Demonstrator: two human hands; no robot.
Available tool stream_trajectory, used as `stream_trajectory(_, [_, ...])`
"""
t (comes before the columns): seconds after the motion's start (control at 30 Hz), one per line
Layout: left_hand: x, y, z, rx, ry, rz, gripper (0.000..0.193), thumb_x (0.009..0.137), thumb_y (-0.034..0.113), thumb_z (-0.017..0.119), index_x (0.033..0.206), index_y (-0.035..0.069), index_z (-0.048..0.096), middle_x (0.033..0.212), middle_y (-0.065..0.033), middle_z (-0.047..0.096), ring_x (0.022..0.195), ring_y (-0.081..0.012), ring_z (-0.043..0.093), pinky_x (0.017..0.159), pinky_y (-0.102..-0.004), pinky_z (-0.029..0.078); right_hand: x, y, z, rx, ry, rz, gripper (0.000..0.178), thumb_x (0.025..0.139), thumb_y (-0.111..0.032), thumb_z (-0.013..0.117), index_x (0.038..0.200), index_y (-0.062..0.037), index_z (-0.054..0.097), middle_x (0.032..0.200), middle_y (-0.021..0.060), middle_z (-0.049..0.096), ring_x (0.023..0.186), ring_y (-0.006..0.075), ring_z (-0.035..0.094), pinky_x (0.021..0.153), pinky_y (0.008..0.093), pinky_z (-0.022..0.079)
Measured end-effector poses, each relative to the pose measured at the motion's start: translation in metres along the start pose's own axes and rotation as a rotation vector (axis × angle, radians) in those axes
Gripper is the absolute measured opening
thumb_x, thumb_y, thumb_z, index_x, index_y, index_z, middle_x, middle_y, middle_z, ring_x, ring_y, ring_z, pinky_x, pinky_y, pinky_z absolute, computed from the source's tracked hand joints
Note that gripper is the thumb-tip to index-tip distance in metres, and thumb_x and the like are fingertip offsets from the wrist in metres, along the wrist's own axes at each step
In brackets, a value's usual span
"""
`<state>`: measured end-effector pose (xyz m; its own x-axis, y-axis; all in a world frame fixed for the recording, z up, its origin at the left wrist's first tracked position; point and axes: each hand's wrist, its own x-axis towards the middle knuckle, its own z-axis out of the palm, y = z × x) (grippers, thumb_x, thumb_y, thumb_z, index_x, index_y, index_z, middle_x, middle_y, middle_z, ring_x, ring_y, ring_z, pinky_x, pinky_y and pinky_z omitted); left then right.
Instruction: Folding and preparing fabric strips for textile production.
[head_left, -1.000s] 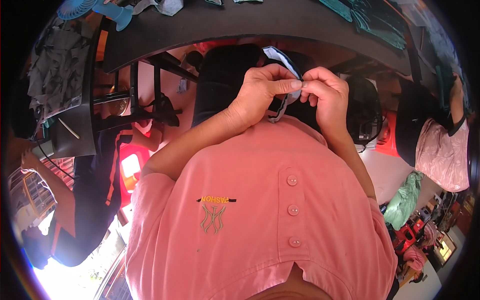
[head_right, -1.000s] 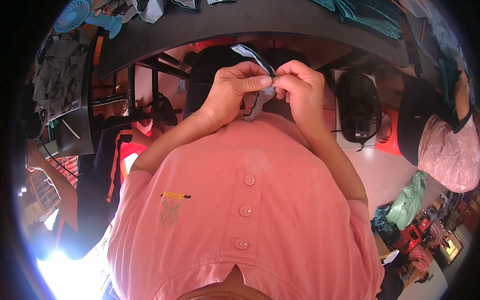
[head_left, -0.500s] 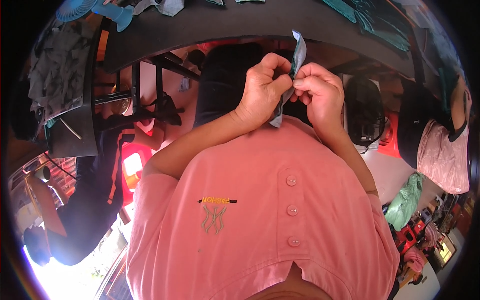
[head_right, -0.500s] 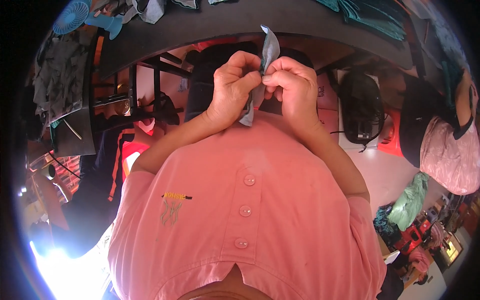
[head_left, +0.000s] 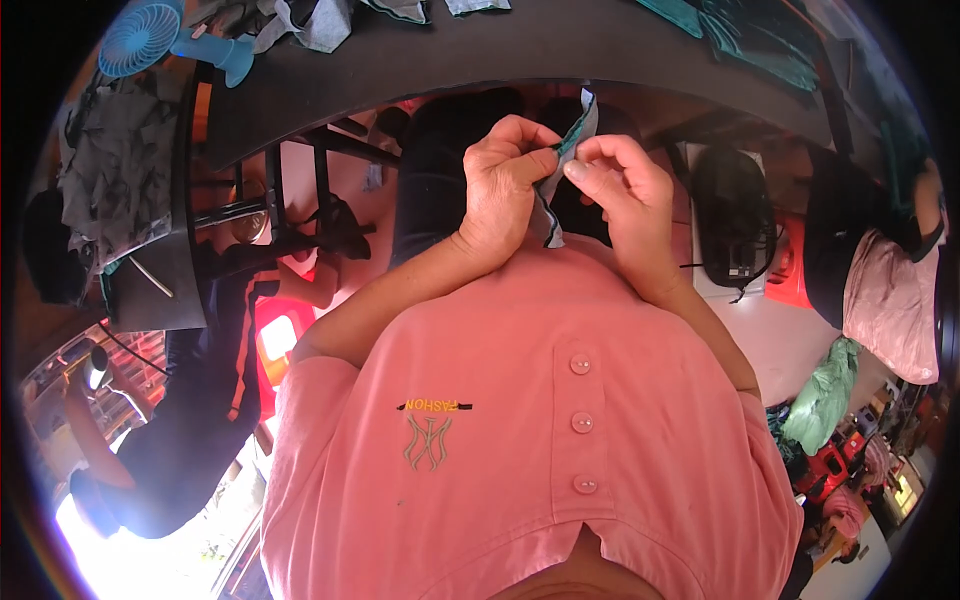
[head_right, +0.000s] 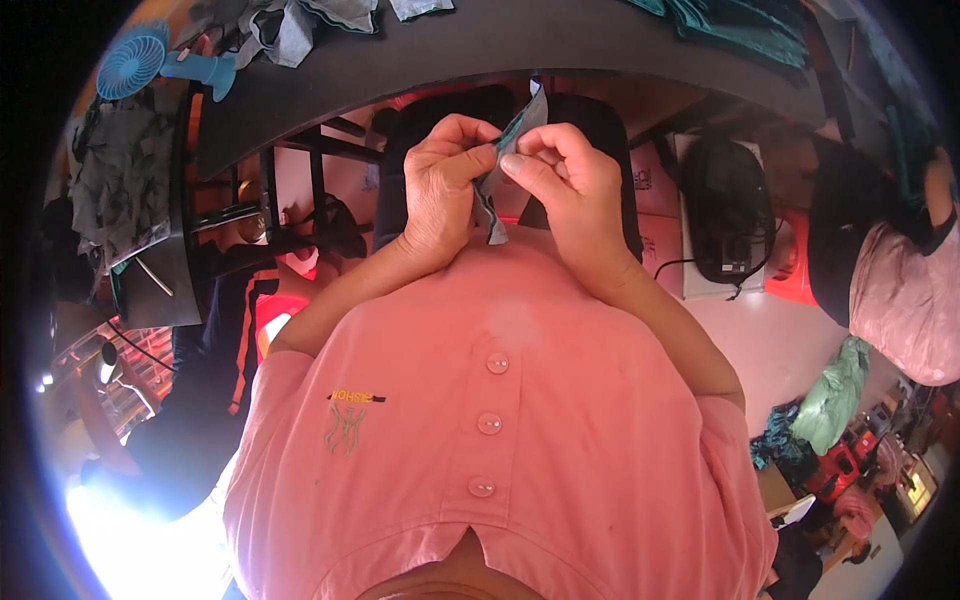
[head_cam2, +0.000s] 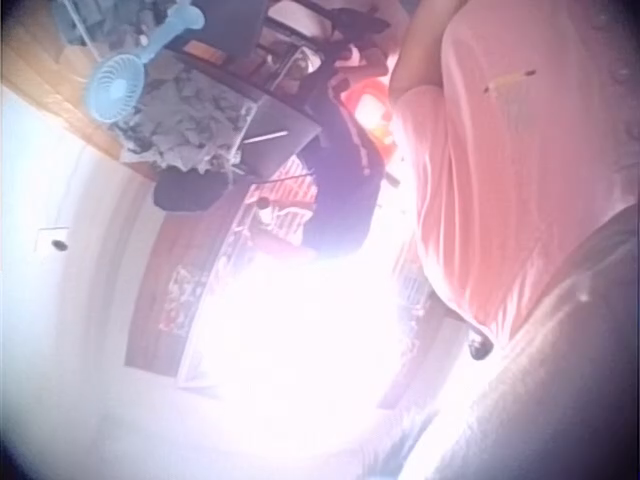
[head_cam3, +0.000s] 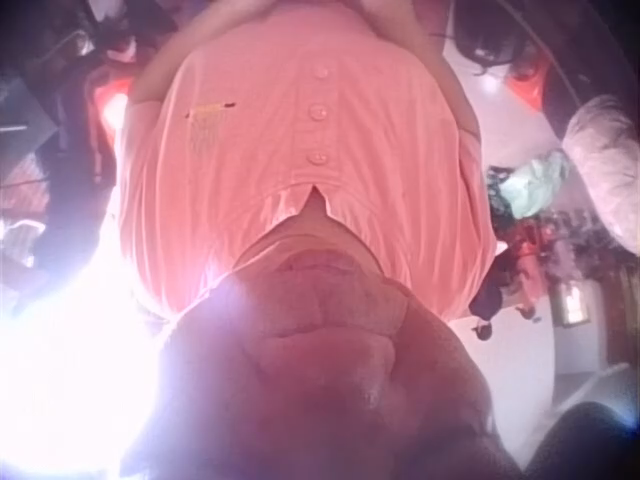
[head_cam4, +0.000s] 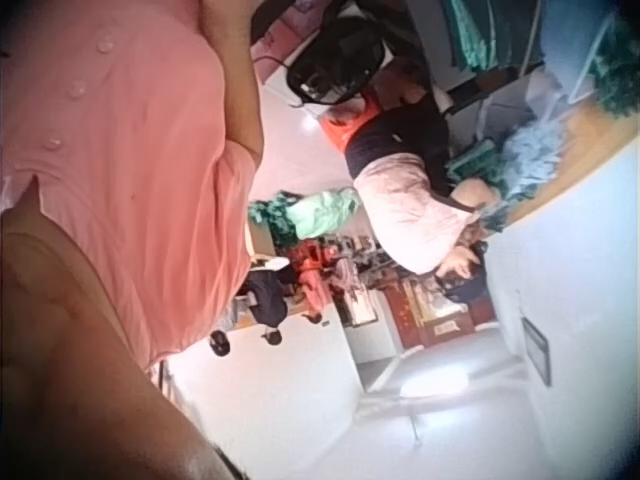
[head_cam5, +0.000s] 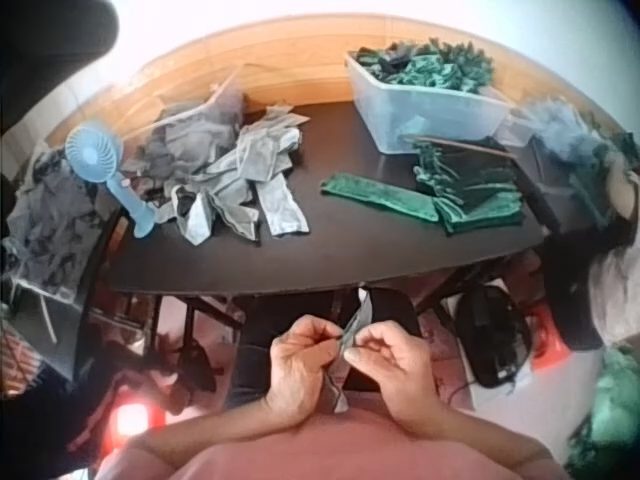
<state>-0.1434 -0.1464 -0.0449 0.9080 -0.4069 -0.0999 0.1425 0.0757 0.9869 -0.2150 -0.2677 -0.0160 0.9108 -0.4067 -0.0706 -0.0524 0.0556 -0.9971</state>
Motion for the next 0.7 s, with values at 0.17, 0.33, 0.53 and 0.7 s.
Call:
stream_trajectory(0.17, [-0.006, -0.002, 0.012, -0.073, -0.011, -0.003, 0.014, 0.080, -0.006, 0.054, 0.089, -0.002, 0.064, 0.079, -0.0030, 0.062, 0.071, -0.0083, 0.053, 0.066, -0.0233, 0.045, 0.004, 0.029, -0.013, -0.103, -0.044, -0.067, 0.010, 0.086, -0.012, 0.065, 0.086, -0.0025, 0.064, 0.072, -0.0019, 0.060, 0.062, 0.0043, 0.051, 0.053, 0.0204, 0.037])
stream_trajectory(0.33, [-0.001, 0.006, 0.009, 0.110, -0.092, 0.155, 0.020, 0.080, -0.008, 0.052, 0.095, -0.002, 0.065, 0.078, -0.0011, 0.060, 0.068, -0.0068, 0.050, 0.062, -0.0213, 0.041, 0.009, 0.028, -0.017, -0.186, -0.046, -0.229, 0.009, 0.085, -0.008, 0.063, 0.083, 0.0007, 0.060, 0.070, 0.0001, 0.059, 0.061, 0.0053, 0.050, 0.054, 0.0223, 0.040])
stream_trajectory(0.53, [-0.001, 0.000, 0.006, 0.056, -0.118, 0.015, 0.022, 0.078, -0.011, 0.049, 0.090, -0.002, 0.065, 0.068, -0.0019, 0.056, 0.061, -0.0081, 0.050, 0.053, -0.0231, 0.040, 0.001, 0.019, -0.015, -0.200, -0.059, -0.265, 0.008, 0.080, -0.001, 0.063, 0.079, 0.0014, 0.056, 0.067, 0.0052, 0.055, 0.060, 0.0087, 0.048, 0.054, 0.0248, 0.039])
stream_trajectory(0.7, [0.008, -0.008, 0.008, 0.356, -0.161, 0.476, 0.026, 0.077, -0.012, 0.048, 0.094, -0.002, 0.065, 0.083, 0.0025, 0.058, 0.074, -0.0044, 0.049, 0.064, -0.0198, 0.041, 0.001, 0.019, -0.013, -0.356, -0.078, -0.468, 0.007, 0.077, 0.000, 0.064, 0.079, 0.0001, 0.057, 0.069, 0.0109, 0.059, 0.056, 0.0190, 0.057, 0.053, 0.0295, 0.044])
